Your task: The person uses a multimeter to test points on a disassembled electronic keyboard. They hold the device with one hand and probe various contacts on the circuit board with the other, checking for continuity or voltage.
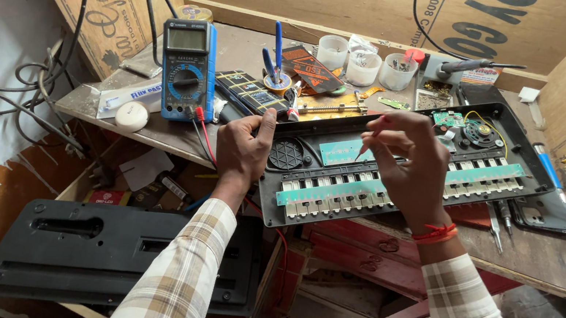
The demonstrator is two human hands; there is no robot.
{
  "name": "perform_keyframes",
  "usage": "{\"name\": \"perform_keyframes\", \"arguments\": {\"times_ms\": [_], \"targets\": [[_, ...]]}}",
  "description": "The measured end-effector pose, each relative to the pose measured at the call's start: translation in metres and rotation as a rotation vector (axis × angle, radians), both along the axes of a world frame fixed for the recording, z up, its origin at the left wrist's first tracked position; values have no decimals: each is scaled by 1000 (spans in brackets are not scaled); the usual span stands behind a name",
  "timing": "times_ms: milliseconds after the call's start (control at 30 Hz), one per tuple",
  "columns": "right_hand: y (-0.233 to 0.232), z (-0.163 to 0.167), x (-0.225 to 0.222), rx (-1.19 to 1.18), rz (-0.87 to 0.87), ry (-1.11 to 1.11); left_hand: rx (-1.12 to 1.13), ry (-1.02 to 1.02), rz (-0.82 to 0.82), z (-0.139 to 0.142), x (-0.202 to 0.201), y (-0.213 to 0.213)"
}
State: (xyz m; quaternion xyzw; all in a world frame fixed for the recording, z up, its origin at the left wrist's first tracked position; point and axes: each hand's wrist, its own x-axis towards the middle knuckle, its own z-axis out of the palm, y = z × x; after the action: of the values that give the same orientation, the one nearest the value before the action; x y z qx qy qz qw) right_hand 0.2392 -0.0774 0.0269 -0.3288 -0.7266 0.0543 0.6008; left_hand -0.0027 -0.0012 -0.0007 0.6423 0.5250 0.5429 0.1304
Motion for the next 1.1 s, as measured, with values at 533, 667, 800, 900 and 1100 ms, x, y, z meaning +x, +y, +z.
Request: {"name": "perform_keyframes", "arguments": {"times_ms": [533,667,800,900,1100], "targets": [[22,3,18,-206,-206,142,-10,-26,0,2,1,-2],[37,18,20,-349,-31,115,-20,-34,-12,2,1,-2],[46,27,17,-417,184,11,-24,-34,-18,2,1,-3],[48,31,11,-491,302,-74,-30,-15,-4,2,0,-2],[32,33,1,-336,287,-173,-36,-26,-10,2,1,-2]]}}
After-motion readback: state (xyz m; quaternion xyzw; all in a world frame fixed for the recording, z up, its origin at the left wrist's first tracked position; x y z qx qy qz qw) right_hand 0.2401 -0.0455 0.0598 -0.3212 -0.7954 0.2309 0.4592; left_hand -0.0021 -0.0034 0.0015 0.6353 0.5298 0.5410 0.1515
